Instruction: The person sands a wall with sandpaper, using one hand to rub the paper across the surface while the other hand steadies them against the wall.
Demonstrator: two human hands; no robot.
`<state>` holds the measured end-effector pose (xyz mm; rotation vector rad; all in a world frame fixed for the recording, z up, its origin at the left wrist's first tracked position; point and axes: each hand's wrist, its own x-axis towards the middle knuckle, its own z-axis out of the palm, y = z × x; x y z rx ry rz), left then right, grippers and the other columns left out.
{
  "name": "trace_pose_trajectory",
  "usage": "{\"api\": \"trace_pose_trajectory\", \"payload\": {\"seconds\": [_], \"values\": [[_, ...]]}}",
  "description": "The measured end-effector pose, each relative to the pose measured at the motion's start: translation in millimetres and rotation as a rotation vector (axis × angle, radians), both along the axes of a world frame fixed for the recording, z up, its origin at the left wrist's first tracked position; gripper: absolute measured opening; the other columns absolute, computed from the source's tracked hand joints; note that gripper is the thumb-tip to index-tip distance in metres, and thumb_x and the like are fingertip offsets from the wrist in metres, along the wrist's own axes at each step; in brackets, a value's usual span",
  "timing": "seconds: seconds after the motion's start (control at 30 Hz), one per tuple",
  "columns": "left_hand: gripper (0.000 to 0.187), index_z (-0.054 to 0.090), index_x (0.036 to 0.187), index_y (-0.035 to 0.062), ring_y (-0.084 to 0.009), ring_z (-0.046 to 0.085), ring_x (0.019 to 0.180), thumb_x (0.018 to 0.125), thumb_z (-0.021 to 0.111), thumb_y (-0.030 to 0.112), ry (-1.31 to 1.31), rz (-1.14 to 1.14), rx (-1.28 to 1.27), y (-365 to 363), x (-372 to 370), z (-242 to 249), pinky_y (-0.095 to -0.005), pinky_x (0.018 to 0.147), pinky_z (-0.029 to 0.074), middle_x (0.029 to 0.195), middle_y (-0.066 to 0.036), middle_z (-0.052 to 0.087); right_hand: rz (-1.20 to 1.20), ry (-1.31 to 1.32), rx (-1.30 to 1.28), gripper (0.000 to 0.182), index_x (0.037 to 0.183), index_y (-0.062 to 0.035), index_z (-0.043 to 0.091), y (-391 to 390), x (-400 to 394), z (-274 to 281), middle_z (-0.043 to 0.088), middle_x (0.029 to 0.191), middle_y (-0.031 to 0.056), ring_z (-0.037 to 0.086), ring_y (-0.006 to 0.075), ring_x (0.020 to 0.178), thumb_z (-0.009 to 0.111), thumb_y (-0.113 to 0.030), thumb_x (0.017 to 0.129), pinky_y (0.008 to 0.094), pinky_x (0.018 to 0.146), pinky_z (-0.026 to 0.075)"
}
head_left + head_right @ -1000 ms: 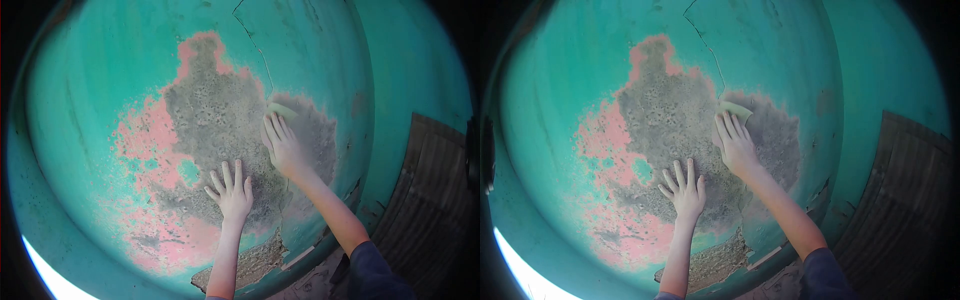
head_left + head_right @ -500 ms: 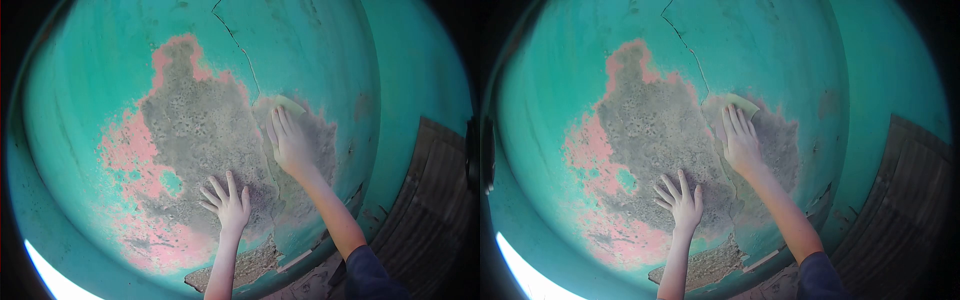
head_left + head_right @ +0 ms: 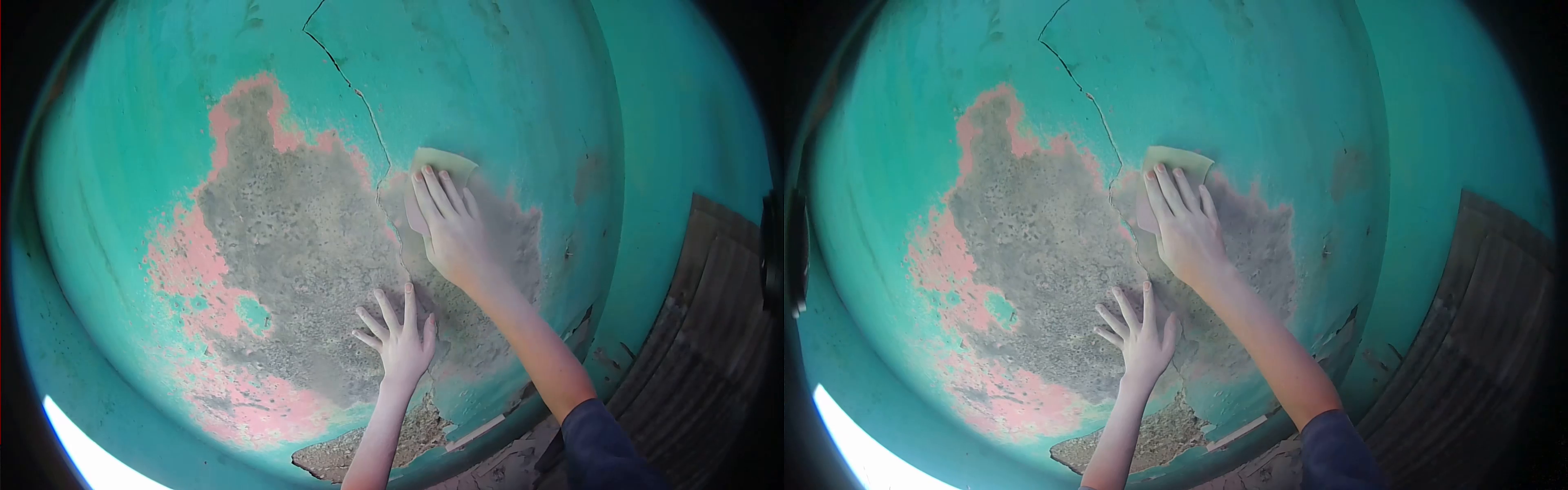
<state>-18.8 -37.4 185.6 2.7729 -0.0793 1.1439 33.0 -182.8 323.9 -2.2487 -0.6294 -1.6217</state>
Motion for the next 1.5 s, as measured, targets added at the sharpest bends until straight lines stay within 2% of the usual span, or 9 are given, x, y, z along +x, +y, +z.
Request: {"api": "trace_pose_trajectory", "payload": {"seconds": [0.17,0.23,0.47,0.57,0.7,0.9,1.1,1.33,1.5], "values": [[0.068,0.031,0.155,0.0286,-0.0665,0.001,0.138,0.094,0.054,0.048,-0.062,0.024,-0.014,-1.5,6.5,-6.3,-0.0846,0.098,0.005,0.16,-0.026,0.012,0.021,-0.043,0.004,0.067,0.148,-0.0035,0.038,0.8,3.4,-25.9,0.037,0.155,0.0123,0.038,0.0298,0.141,0.056,-0.007,0.084,0.0505,0.111,0.033],[0.067,0.031,0.154,0.0295,-0.0662,0.004,0.138,0.093,0.054,0.048,-0.077,0.022,0.003,3.2,7.1,-9.5,-0.0844,0.098,0.006,0.16,-0.025,0.014,0.025,-0.026,-0.037,0.064,0.147,0.0012,0.037,1.6,-2.2,-45.4,0.038,0.153,0.0188,0.039,0.0352,0.139,0.053,-0.005,0.085,0.0468,0.11,0.034],[0.067,0.035,0.153,0.0315,-0.0658,0.011,0.137,0.092,0.056,0.05,-0.094,0.078,0.032,2.6,14.0,-13.7,-0.0841,0.098,0.009,0.158,-0.024,0.021,0.004,-0.07,-0.022,0.065,0.147,-0.0021,0.038,-7.3,5.6,21.8,0.037,0.154,0.0142,0.039,0.032,0.139,0.056,-0.006,0.085,0.0483,0.11,0.035],[0.074,0.03,0.155,0.0253,-0.0648,-0.002,0.139,0.092,0.055,0.054,0.007,0.078,0.018,1.9,13.5,-13.7,-0.0809,0.101,-0.001,0.16,-0.028,0.01,0.065,-0.016,0.002,0.066,0.148,-0.0019,0.037,-10.1,9.9,-27.0,0.036,0.154,0.0168,0.037,0.0339,0.141,0.056,-0.006,0.085,0.0483,0.111,0.034],[0.075,0.03,0.155,0.0254,-0.0647,-0.002,0.14,0.091,0.055,0.056,-0.053,0.091,0.07,3.1,17.9,-20.4,-0.0811,0.101,0.0,0.16,-0.027,0.009,0.064,0.135,-0.001,0.069,0.149,-0.0015,0.035,-14.9,2.0,-106.3,0.036,0.154,0.0192,0.037,0.0356,0.141,0.057,-0.005,0.084,0.0484,0.113,0.032],[0.078,0.029,0.156,0.0247,-0.0635,-0.005,0.14,0.09,0.055,0.059,-0.058,0.141,0.089,2.1,20.0,-23.5,-0.0806,0.102,-0.001,0.161,-0.026,0.006,0.029,0.028,0.117,0.072,0.151,-0.0012,0.031,-50.5,25.9,-9.8,0.035,0.154,0.0214,0.035,0.0379,0.141,0.058,-0.005,0.084,0.049,0.113,0.032],[0.08,0.028,0.156,0.0241,-0.0622,-0.006,0.141,0.09,0.056,0.06,-0.059,0.13,0.082,4.3,20.0,-26.0,-0.0805,0.102,-0.002,0.162,-0.026,0.005,0.028,0.144,0.055,0.072,0.151,-0.0003,0.03,-34.4,9.1,-106.0,0.034,0.154,0.0219,0.035,0.0373,0.142,0.057,-0.006,0.085,0.0488,0.112,0.033],[0.08,0.028,0.156,0.0242,-0.0616,-0.006,0.141,0.09,0.056,0.06,-0.076,0.148,0.099,3.3,22.1,-26.1,-0.0806,0.102,-0.001,0.162,-0.026,0.006,-0.03,0.105,0.127,0.07,0.151,0.0007,0.029,-65.4,25.7,-16.7,0.034,0.153,0.0229,0.034,0.0388,0.141,0.056,-0.007,0.086,0.0495,0.113,0.031],[0.078,0.03,0.155,0.025,-0.0611,-0.001,0.142,0.09,0.056,0.06,-0.051,0.114,0.071,2.2,15.6,-24.6,-0.0793,0.104,0.001,0.161,-0.026,0.01,0.084,0.153,0.097,0.069,0.15,0.002,0.03,-39.4,12.9,-115.4,0.034,0.153,0.0228,0.034,0.0393,0.142,0.056,-0.007,0.087,0.0497,0.113,0.032]]}}
